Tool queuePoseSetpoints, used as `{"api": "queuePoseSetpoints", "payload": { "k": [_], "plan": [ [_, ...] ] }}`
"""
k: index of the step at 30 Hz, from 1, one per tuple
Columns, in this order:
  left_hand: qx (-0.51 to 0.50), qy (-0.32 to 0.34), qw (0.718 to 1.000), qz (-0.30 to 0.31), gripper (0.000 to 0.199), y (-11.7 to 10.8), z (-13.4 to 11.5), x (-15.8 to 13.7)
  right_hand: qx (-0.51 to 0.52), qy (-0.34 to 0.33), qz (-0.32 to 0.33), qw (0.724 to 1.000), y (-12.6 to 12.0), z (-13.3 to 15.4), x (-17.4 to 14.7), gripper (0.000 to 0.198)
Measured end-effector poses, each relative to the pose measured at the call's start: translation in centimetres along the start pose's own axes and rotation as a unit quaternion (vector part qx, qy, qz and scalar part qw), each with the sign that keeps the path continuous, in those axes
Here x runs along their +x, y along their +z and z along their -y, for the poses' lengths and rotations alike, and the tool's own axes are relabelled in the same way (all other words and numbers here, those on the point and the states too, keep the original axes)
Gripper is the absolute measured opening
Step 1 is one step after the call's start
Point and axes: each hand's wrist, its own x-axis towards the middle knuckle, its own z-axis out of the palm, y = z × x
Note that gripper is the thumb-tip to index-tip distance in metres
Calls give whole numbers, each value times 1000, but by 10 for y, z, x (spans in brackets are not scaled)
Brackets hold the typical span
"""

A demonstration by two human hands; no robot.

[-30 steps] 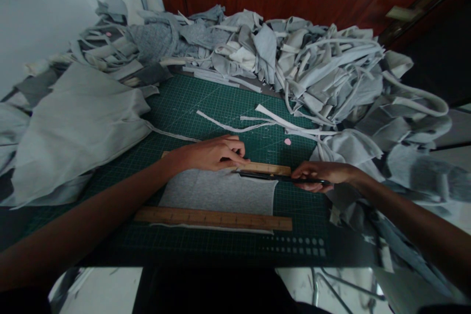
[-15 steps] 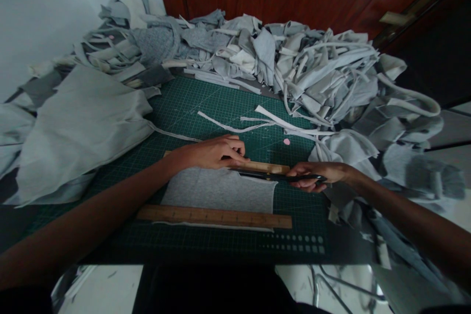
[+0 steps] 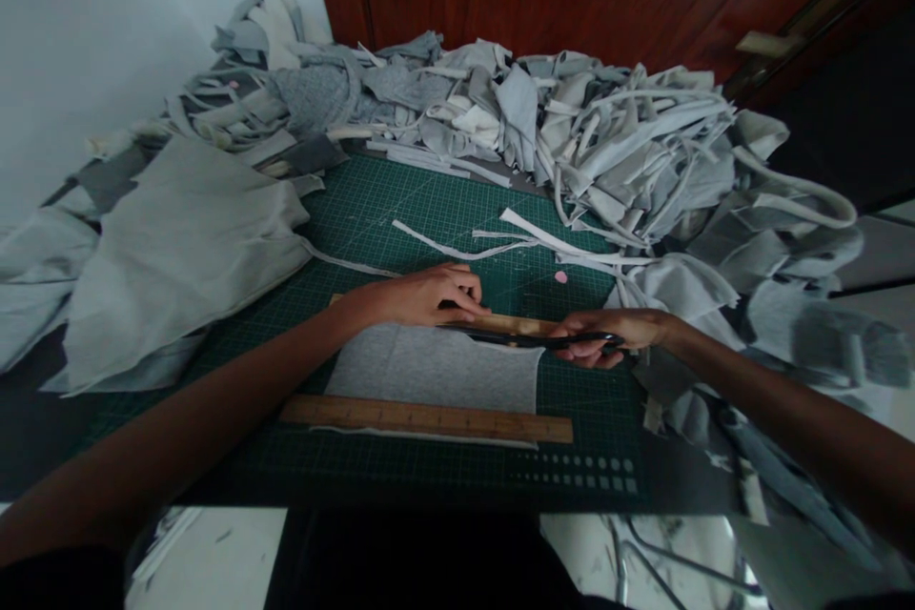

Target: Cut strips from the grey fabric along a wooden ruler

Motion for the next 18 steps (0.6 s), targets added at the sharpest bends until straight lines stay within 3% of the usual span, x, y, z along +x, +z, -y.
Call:
{"api": "queuePoseSetpoints", "payload": {
  "k": [18],
  "plan": [
    [-29, 4, 1000, -7, 21, 1, 3, -1, -23, -5, -4, 1000, 0, 1, 2, 29]
  ]
}}
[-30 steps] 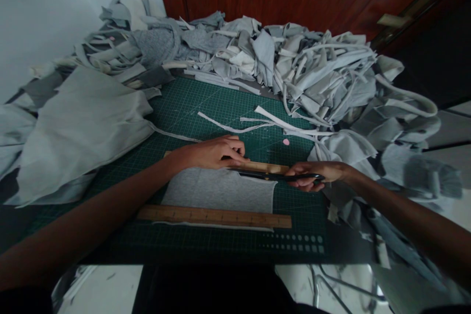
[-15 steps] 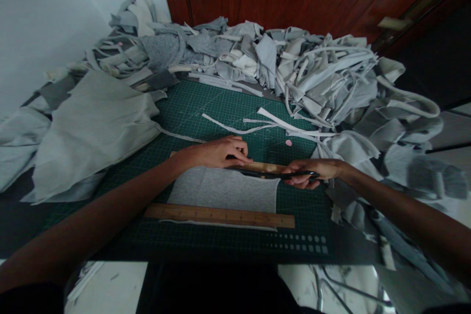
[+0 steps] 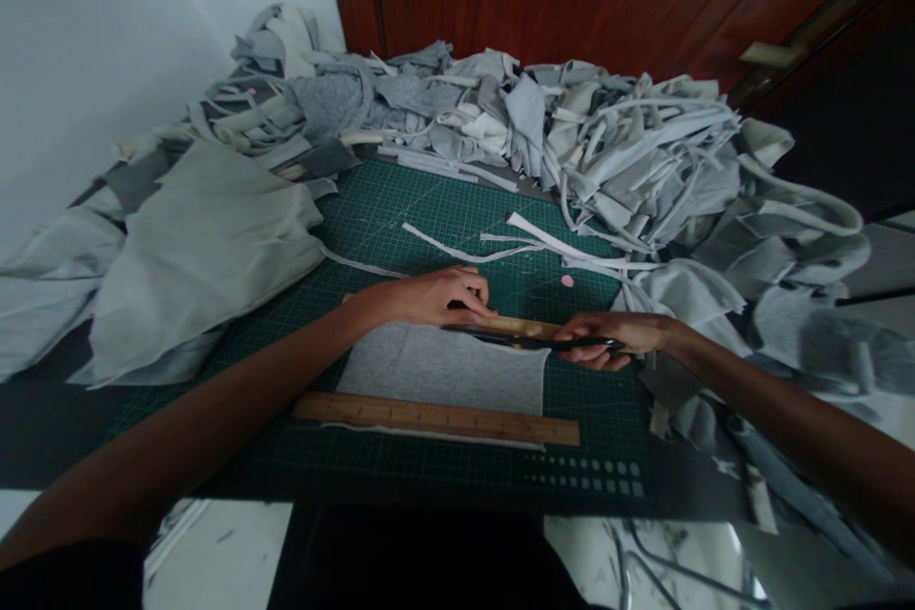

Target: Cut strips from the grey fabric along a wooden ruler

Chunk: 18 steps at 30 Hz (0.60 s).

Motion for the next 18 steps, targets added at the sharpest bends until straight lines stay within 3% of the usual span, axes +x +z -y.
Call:
{"api": "queuePoseSetpoints", "payload": {
  "k": [18],
  "plan": [
    [-9, 5, 1000, 23, 16, -9, 0, 1, -25, 0, -1, 1000, 5, 6, 7, 35]
  ]
}}
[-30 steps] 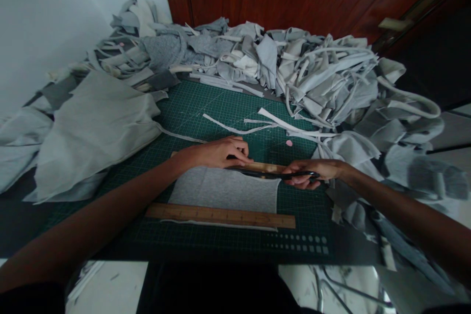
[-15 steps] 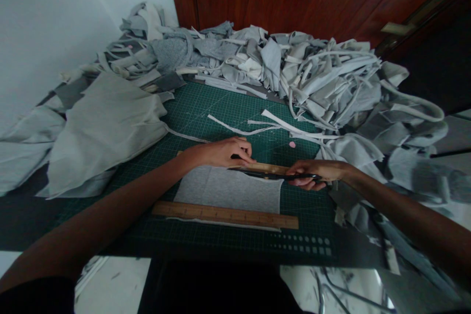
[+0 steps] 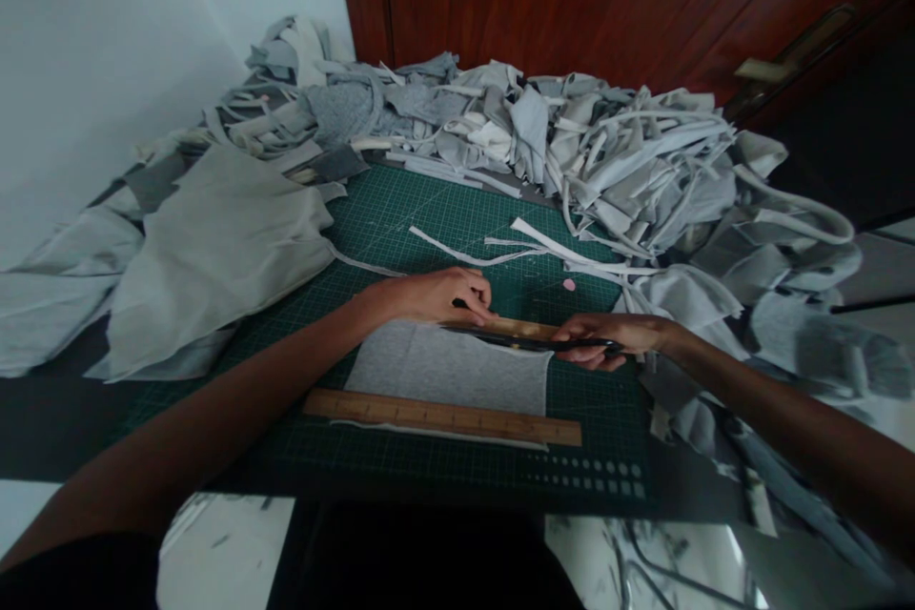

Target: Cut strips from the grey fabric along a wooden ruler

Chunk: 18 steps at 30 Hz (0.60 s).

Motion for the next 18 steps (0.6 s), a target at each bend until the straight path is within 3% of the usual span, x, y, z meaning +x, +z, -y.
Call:
{"api": "queuePoseSetpoints", "payload": {
  "k": [18],
  "plan": [
    [9, -6, 1000, -2, 15, 2, 3, -1, 2, -24, 12, 1000, 6, 5, 19, 39]
  ]
}}
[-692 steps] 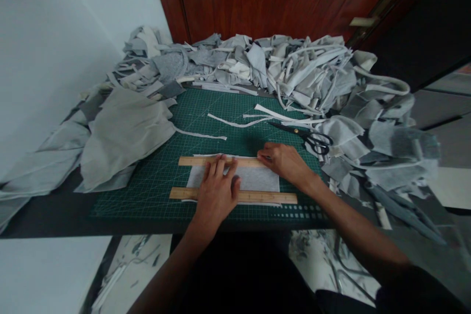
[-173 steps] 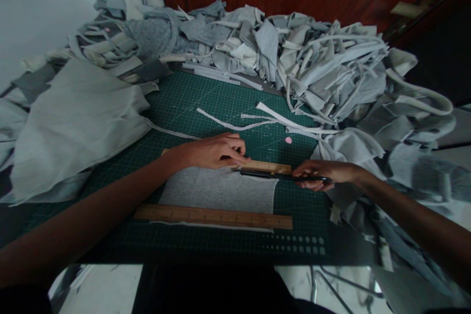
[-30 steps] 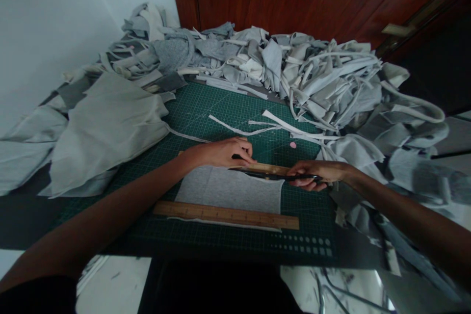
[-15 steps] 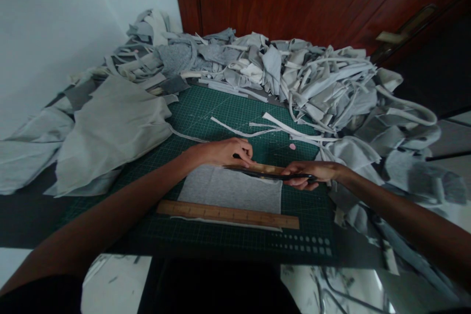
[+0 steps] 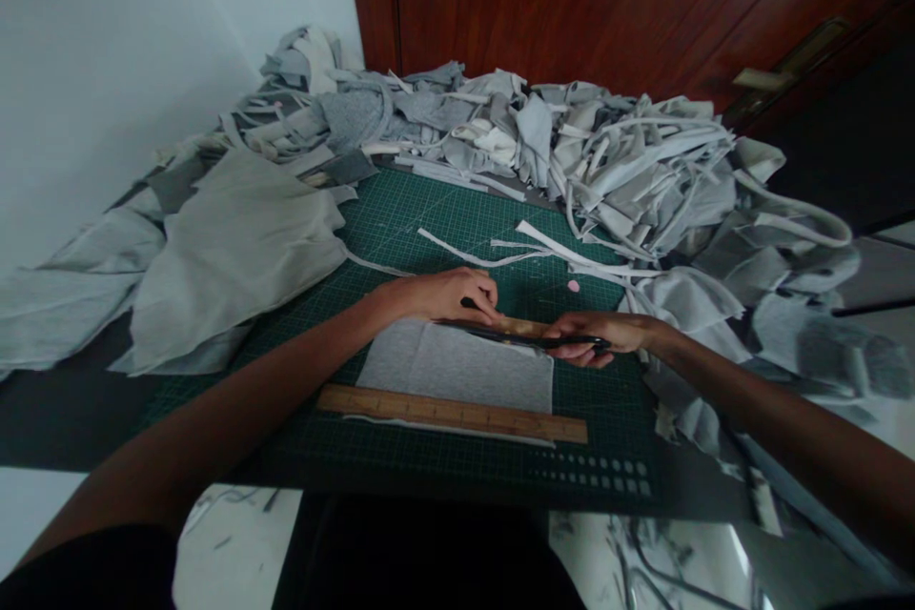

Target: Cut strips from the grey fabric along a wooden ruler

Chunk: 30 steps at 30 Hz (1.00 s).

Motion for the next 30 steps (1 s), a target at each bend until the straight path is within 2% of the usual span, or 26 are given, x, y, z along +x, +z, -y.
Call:
{"api": "queuePoseSetpoints", "payload": {
  "k": [12, 22, 30],
  "plan": [
    [-8, -1, 1000, -3, 15, 0, -2, 0, -15, 8, -12, 1000, 1, 2, -1, 27],
    [-3, 2, 1000, -9, 15, 2, 2, 0, -33, 14, -24, 999, -5, 2, -3, 35],
    [10, 23, 999, -22, 13, 5, 4, 0, -23, 26, -30, 999, -8, 3, -3, 22]
  ]
}}
